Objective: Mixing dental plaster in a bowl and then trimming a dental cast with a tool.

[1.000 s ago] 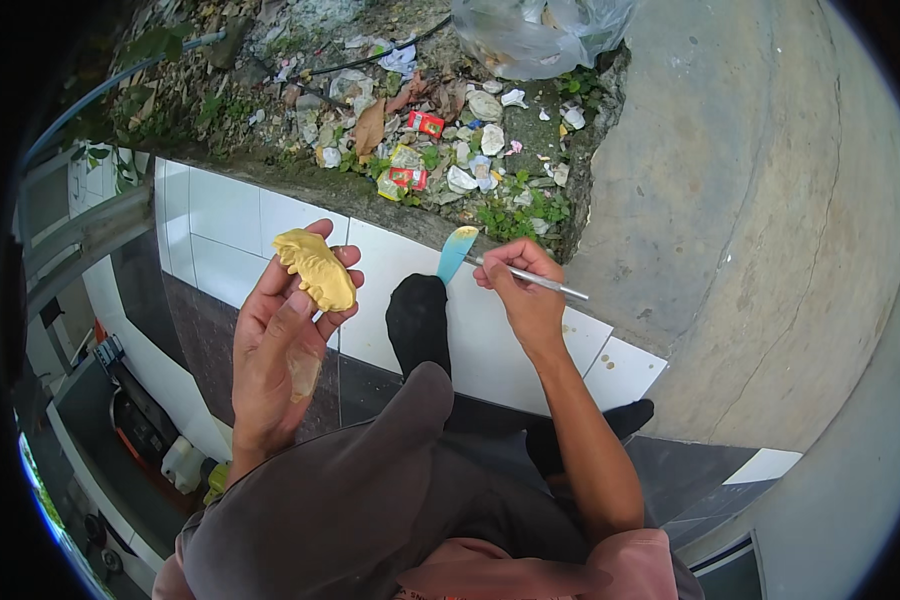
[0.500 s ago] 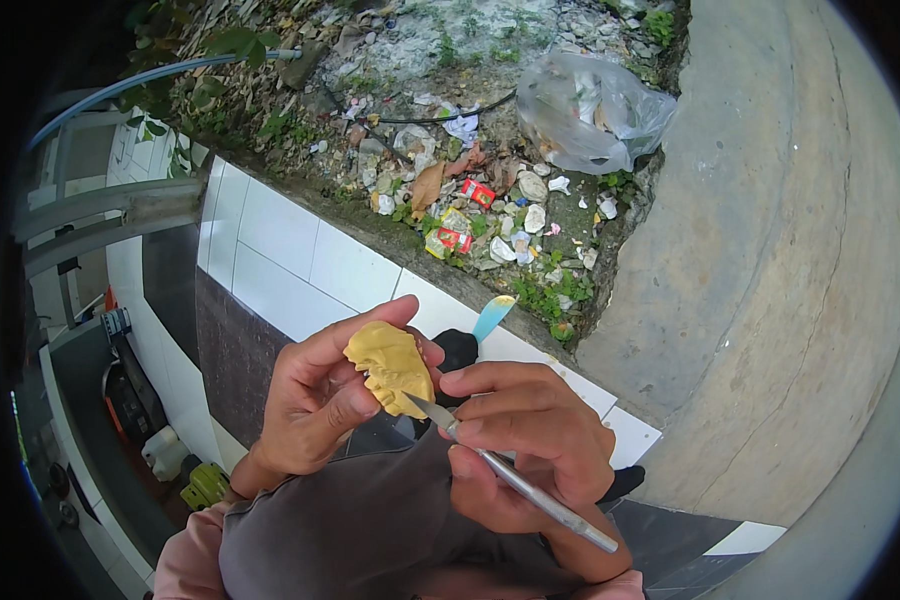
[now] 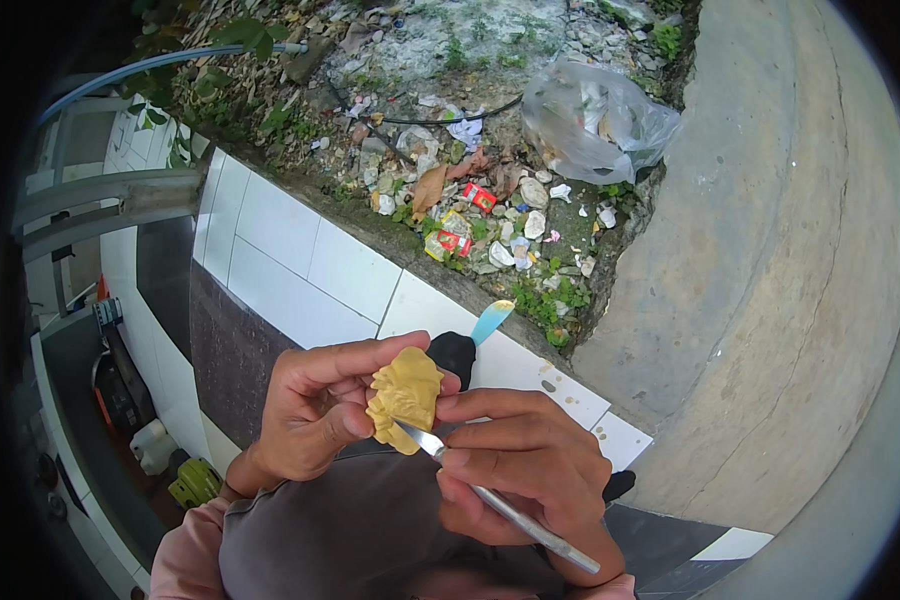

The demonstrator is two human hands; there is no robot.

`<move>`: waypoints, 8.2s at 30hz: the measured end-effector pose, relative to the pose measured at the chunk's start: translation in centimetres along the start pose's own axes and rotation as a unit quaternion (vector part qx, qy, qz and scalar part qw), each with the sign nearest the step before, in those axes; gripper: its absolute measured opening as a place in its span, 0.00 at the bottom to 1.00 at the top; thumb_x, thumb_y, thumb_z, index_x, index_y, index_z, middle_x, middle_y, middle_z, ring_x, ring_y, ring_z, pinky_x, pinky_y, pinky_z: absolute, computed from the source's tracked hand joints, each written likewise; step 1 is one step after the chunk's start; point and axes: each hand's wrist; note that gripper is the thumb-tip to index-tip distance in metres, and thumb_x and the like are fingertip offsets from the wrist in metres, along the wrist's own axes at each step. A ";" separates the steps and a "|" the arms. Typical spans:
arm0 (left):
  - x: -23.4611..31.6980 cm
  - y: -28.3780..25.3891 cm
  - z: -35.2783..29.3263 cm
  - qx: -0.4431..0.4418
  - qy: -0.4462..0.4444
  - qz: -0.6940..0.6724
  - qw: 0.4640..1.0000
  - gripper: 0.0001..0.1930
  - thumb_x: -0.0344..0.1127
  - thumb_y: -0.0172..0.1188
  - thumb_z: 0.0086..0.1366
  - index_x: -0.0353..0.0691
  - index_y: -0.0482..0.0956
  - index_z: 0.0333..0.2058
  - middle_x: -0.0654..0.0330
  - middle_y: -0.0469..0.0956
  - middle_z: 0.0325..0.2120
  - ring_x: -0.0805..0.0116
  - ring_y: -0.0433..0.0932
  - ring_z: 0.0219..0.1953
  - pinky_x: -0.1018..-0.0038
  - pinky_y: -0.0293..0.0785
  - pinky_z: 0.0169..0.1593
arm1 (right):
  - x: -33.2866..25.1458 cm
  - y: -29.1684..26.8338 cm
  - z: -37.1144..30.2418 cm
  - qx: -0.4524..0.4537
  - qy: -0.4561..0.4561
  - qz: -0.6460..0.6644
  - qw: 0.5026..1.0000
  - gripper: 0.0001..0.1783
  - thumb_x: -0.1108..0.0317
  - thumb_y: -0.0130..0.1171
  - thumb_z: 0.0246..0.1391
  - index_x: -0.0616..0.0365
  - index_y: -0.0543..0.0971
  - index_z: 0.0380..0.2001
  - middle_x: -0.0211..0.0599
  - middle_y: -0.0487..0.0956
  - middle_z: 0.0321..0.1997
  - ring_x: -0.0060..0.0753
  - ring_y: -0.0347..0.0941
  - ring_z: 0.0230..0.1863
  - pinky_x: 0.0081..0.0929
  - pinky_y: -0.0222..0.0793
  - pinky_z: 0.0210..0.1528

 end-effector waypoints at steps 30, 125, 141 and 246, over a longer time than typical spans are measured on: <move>0.8 0.0 -0.3 -0.009 -0.034 0.025 0.999 0.26 0.30 0.52 0.66 0.26 0.59 0.60 0.47 0.68 0.55 0.67 0.69 0.55 0.73 0.67 0.55 | -0.7 0.4 0.8 -0.018 -0.049 -0.057 0.997 0.13 0.80 0.68 0.36 0.59 0.77 0.29 0.39 0.80 0.28 0.42 0.80 0.33 0.26 0.77 0.34; -0.2 -0.4 0.6 -0.008 -0.025 0.027 0.999 0.25 0.31 0.53 0.66 0.25 0.60 0.58 0.47 0.68 0.55 0.63 0.68 0.57 0.69 0.65 0.59 | -0.1 -0.9 0.6 -0.043 0.094 0.026 0.994 0.12 0.67 0.66 0.49 0.59 0.72 0.29 0.38 0.80 0.22 0.48 0.75 0.47 0.46 0.65 0.56; 0.3 0.2 0.6 0.018 -0.100 -0.004 0.995 0.33 0.47 0.55 0.65 0.25 0.59 0.58 0.40 0.73 0.46 0.61 0.80 0.41 0.72 0.76 0.45 | 0.6 0.5 0.4 0.160 0.024 0.023 0.986 0.31 0.44 0.29 0.63 0.59 0.69 0.49 0.52 0.72 0.46 0.49 0.71 0.50 0.53 0.57 0.61; -2.8 -1.2 0.9 0.187 0.006 0.042 0.981 0.32 0.33 0.53 0.65 0.34 0.49 0.63 0.40 0.69 0.51 0.48 0.75 0.49 0.61 0.76 0.50 | 21.1 -1.4 -10.9 0.161 0.366 0.053 0.915 0.04 0.78 0.55 0.53 0.66 0.74 0.34 0.38 0.81 0.33 0.20 0.77 0.36 0.14 0.70 0.37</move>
Point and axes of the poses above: each hand's wrist, its own z-axis towards the middle knuckle, its own y-axis out of the palm, x = y × z
